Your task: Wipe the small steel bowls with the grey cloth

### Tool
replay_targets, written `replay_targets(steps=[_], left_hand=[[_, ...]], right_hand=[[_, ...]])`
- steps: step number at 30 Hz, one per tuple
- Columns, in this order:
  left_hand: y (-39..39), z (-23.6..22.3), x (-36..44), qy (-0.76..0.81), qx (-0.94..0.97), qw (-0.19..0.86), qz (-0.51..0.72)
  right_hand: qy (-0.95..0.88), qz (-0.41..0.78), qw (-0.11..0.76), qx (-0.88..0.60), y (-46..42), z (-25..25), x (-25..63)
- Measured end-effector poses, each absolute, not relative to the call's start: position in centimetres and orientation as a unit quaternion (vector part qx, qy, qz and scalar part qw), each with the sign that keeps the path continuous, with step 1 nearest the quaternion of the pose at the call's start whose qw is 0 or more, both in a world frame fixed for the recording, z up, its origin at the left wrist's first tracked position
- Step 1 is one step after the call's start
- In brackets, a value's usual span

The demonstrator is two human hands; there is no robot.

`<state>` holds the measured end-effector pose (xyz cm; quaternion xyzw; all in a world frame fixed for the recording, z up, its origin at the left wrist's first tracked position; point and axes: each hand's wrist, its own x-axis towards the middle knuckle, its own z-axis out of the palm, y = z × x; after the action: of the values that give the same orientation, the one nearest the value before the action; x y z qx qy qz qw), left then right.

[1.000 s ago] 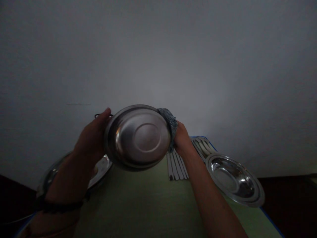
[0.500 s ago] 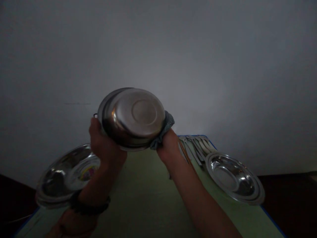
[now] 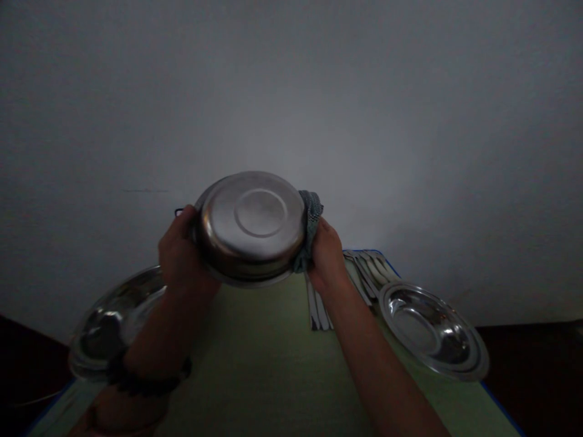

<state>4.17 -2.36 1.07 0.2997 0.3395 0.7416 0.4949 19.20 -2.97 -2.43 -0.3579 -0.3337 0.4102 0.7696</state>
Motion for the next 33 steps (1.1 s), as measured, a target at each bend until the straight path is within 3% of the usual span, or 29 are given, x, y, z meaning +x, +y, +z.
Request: replay_targets(steps=[3, 7, 16, 19, 23, 26, 28, 33], left_hand=[[-2.9, 0.8, 5.4, 0.218, 0.189, 0.514, 0.808], [-3.4, 0.4, 6.4, 0.115, 0.197, 0.532, 0.816], [-3.1, -0.4, 6.4, 0.122, 0.255, 0.603, 0.746], [-3.4, 0.6, 5.9, 0.154, 0.239, 0.595, 0.752], [-3.4, 1.7, 5.2, 0.194, 0.198, 0.576, 0.769], [-3.0, 1.7, 5.0, 0.215, 0.212, 0.581, 0.756], [-2.8, 1.3, 5.0, 0.226, 0.238, 0.594, 0.735], [-3.3, 0.0, 5.5, 0.305, 0.304, 0.602, 0.672]], right_hand=[[-0.305, 0.434, 0.784, -0.321, -2.9, -3.4, 17.1], [-0.261, 0.506, 0.770, -0.289, -3.1, -4.0, 14.8], [-0.194, 0.544, 0.767, -0.280, -1.5, -2.1, 19.7], [-0.178, 0.458, 0.812, -0.314, -1.2, -2.1, 21.7], [-0.312, 0.156, 0.869, -0.352, -2.6, -1.1, 23.0], [-0.428, -0.059, 0.820, -0.375, -4.5, -0.1, 21.9], [-0.507, -0.141, 0.765, -0.371, -5.4, -0.2, 20.1], [-0.763, -0.191, 0.461, -0.410, -5.3, -2.8, 15.4]])
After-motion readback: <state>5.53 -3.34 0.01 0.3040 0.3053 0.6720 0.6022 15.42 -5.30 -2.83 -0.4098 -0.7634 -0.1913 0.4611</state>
